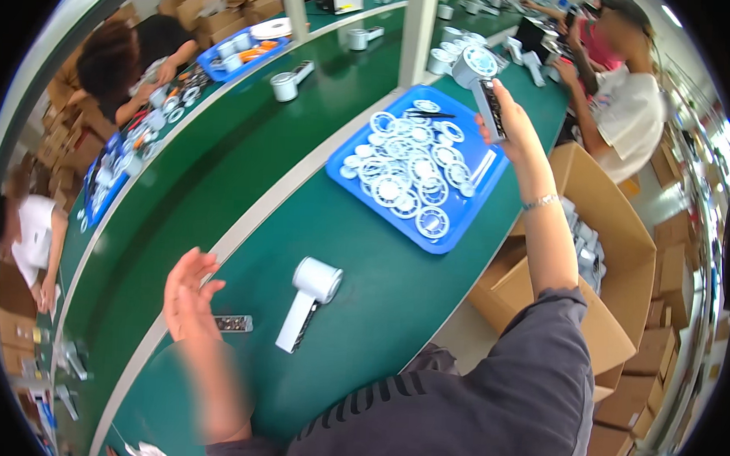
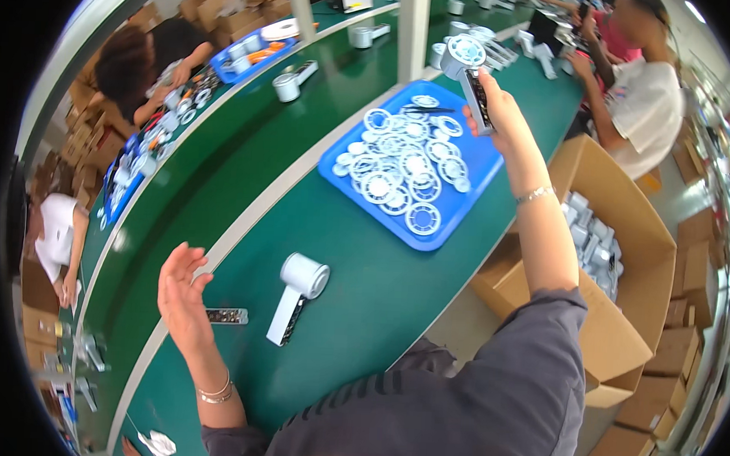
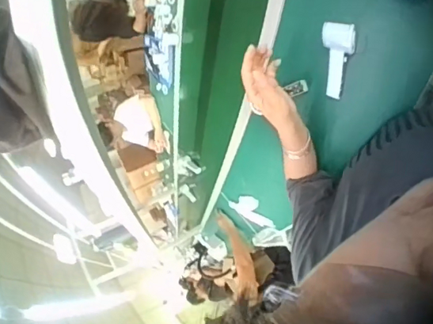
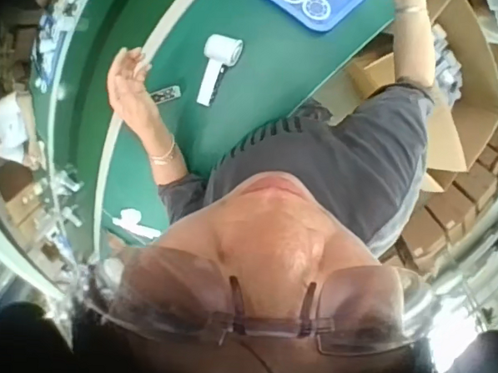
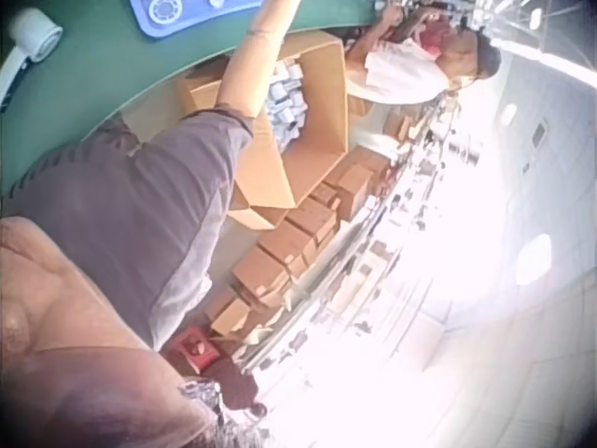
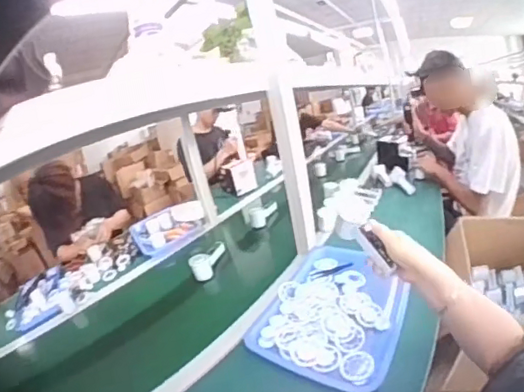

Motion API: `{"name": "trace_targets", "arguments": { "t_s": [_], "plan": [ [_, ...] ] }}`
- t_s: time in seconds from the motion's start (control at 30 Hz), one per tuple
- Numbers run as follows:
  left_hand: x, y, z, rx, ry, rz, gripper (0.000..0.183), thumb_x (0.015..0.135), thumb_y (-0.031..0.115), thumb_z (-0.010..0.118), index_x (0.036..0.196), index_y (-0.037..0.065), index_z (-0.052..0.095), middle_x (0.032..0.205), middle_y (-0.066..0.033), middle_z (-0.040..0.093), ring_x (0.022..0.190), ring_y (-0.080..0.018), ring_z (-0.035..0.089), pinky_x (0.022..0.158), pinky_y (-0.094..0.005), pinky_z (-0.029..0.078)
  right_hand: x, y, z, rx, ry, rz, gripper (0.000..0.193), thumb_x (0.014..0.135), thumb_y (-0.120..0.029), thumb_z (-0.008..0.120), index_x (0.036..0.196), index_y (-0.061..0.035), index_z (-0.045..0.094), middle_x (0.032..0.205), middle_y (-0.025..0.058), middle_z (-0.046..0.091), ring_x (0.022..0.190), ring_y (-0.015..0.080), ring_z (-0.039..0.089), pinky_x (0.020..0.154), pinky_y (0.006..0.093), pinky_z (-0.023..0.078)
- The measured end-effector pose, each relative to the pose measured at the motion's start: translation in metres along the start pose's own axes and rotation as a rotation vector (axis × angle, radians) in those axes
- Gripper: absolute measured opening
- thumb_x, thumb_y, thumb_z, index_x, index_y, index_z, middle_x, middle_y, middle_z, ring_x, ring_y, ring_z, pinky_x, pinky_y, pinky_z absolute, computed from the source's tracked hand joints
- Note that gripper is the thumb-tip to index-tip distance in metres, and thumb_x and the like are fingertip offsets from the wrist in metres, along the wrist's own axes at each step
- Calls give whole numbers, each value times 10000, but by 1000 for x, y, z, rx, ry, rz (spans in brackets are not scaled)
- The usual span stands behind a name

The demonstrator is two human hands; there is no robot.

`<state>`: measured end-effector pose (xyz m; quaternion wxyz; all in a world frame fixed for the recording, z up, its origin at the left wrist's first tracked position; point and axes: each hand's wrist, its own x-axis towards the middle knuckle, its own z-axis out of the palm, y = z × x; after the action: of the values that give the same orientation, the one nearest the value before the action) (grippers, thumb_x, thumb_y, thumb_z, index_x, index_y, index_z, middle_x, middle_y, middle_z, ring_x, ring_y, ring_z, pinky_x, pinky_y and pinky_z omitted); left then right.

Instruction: The person assembles small white handheld fans on a green assembly line. They pick up fan bodies and circuit boards, attach the components, and place the finished units into a cardboard box. The person also handles a blue tray containing circular fan blades and other small parts.

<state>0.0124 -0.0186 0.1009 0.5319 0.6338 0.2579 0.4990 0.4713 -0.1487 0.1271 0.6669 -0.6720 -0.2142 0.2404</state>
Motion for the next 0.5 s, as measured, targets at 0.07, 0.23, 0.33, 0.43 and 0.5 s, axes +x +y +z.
{"name": "trace_targets", "arguments": {
  "t_s": [0.07, 0.23, 0.33, 0.43, 0.5],
  "plan": [
    [0, 0, 0, 7, -3, -4, 452, 944, 310, 416, 1189, -59, 505, 1093, -165, 577, 984, -216, 560, 769, -299, 462, 21, 18, -29, -12, 25, 61, 474, 864, -473, 540, 918, -3, 571, 693, 87, 596, 492, 141, 538, 405, 272, 431],
    [1, -3, 2, 49, -5, -26, 432, 943, 302, 420, 1191, -40, 514, 1079, -154, 587, 976, -199, 558, 763, -288, 455, 53, 51, -88, -48, 116, 190, 382, 787, -310, 692, 976, 5, 587, 783, 98, 624, 582, 143, 573, 455, 270, 467],
    [1, -5, 2, 73, -13, -42, 419, 941, 288, 427, 1190, -35, 519, 1077, -150, 589, 976, -195, 558, 763, -285, 453, 71, 61, -111, -85, 222, 254, 383, 777, -303, 702, 971, 8, 590, 786, 97, 627, 594, 147, 583, 476, 273, 486],
    [-2, -6, -1, 112, -7, -72, 403, 934, 266, 443, 1190, -36, 521, 1079, -148, 589, 976, -193, 557, 766, -282, 453, 92, 69, -127, -203, 298, 274, 366, 762, -294, 712, 939, 9, 609, 790, 97, 630, 626, 163, 599, 522, 289, 511],
    [-4, -8, -4, 138, -1, -106, 395, 927, 250, 456, 1192, -35, 522, 1081, -146, 588, 977, -190, 556, 767, -281, 453, 107, 77, -135, -289, 358, 269, 382, 743, -296, 722, 922, 26, 621, 801, 106, 635, 638, 182, 606, 541, 303, 513]
  ]
}}
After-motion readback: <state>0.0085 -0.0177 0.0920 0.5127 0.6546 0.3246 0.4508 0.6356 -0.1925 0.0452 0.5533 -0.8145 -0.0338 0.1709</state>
